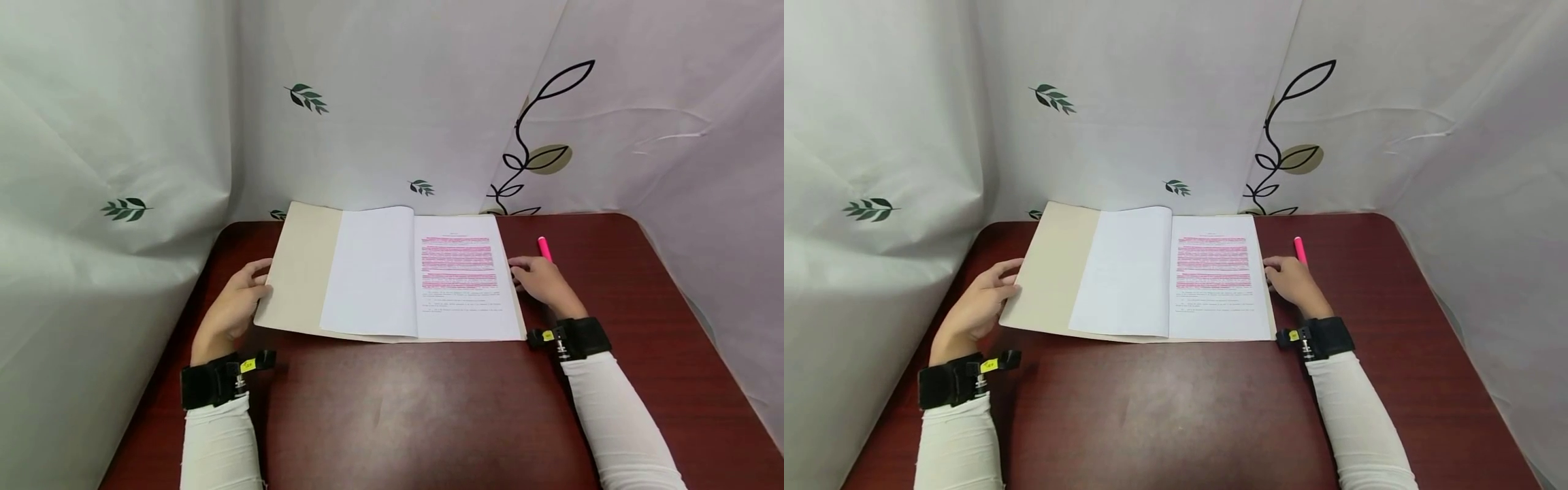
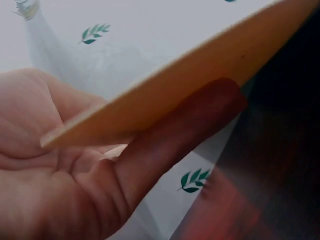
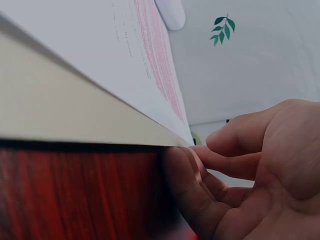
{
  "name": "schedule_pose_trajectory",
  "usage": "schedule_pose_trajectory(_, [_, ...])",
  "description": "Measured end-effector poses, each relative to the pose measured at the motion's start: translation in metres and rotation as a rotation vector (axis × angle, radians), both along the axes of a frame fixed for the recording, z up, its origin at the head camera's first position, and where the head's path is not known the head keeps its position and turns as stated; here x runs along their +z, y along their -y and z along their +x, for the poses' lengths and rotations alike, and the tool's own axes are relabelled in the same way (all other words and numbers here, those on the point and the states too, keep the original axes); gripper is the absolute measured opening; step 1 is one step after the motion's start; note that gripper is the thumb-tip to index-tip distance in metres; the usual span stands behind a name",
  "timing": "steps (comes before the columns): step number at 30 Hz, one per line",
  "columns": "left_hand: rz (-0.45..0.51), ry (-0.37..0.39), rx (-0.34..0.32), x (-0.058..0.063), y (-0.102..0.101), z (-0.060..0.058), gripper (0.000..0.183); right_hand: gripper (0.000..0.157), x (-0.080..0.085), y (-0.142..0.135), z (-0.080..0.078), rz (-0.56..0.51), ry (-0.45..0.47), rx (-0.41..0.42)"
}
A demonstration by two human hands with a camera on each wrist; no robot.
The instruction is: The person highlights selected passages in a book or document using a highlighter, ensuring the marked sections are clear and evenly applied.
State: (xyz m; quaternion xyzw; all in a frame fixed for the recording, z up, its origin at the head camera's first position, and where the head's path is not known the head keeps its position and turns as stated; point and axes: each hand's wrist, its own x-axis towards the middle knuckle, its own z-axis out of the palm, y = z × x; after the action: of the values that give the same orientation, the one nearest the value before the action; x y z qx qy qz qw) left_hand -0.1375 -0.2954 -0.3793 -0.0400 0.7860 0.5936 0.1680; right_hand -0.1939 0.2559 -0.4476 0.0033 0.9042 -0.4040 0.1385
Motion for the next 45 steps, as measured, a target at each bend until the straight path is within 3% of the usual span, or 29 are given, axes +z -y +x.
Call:
schedule_pose_trajectory(16, [0.14, -0.018, -0.015, 0.005, -0.005, 0.0, 0.06, 0.044, -0.003, 0.0, -0.001, 0.048, -0.027, -0.011])
schedule_pose_trajectory(34, [0.412, -0.077, -0.02, 0.016, -0.022, 0.009, 0.06, 0.041, -0.006, 0.0, 0.0, 0.098, -0.091, 0.016])
schedule_pose_trajectory(45, [0.604, -0.154, -0.097, 0.022, -0.035, 0.013, 0.07, 0.039, -0.008, 0.002, 0.0, 0.097, -0.128, 0.022])
